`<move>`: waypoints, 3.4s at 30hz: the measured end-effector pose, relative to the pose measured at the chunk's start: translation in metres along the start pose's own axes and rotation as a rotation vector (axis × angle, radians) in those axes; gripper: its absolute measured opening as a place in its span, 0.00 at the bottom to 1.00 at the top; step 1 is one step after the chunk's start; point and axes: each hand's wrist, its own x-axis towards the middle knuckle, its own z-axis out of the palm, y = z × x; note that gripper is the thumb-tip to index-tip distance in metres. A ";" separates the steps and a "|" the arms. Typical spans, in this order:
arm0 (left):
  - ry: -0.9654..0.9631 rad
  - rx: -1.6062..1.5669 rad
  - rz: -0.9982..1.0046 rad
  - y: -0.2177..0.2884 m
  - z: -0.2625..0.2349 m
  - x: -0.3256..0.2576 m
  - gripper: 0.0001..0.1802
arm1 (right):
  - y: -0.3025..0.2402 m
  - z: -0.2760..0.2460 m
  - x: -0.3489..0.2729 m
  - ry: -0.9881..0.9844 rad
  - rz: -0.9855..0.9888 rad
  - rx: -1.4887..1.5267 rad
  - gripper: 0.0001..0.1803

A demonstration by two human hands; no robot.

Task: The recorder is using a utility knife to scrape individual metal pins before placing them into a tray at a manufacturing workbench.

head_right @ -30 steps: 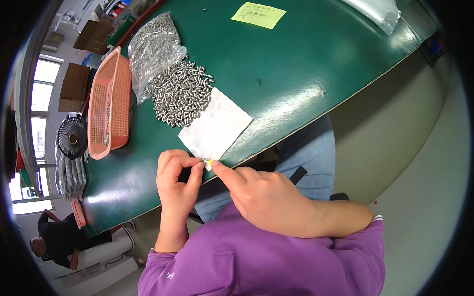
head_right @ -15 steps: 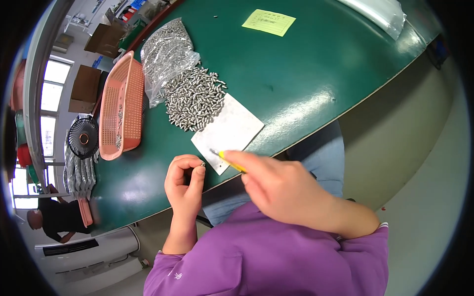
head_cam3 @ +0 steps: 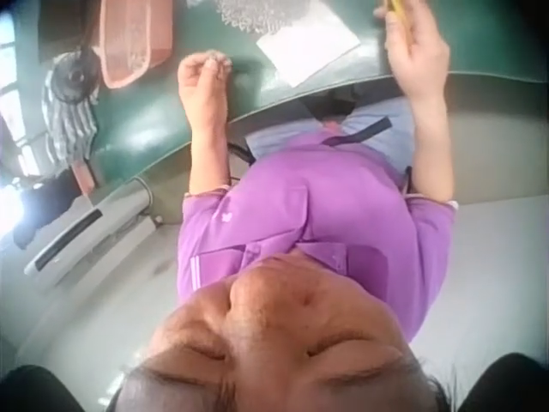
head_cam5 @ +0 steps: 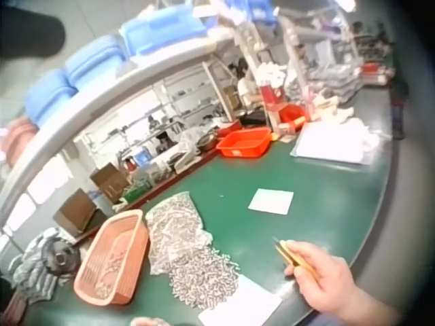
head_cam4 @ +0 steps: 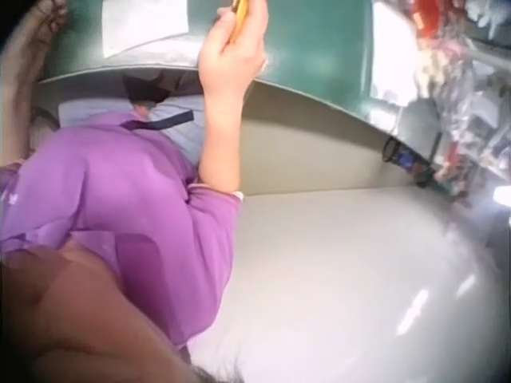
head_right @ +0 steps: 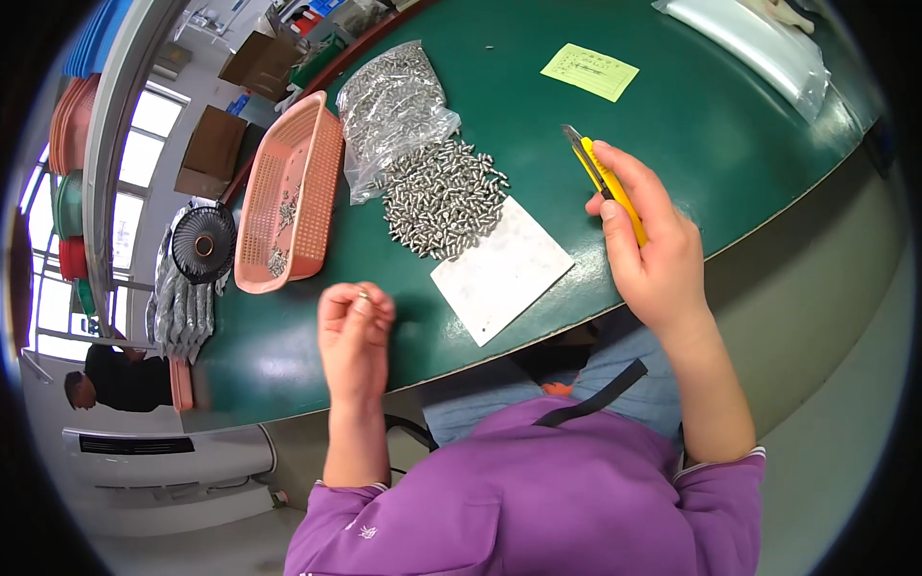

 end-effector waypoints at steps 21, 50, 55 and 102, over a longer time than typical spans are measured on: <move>-0.242 1.428 0.457 0.004 0.017 0.053 0.09 | -0.001 0.001 0.003 -0.007 -0.014 0.000 0.23; -0.283 1.077 0.442 -0.012 0.049 -0.014 0.10 | -0.065 -0.001 -0.073 -0.445 0.000 -0.058 0.24; -0.271 1.211 0.436 -0.012 0.047 -0.019 0.12 | -0.068 0.004 -0.075 -0.473 -0.054 -0.168 0.24; -0.175 -0.273 -0.173 -0.002 0.024 -0.021 0.06 | 0.000 -0.010 0.007 -0.021 0.210 0.091 0.21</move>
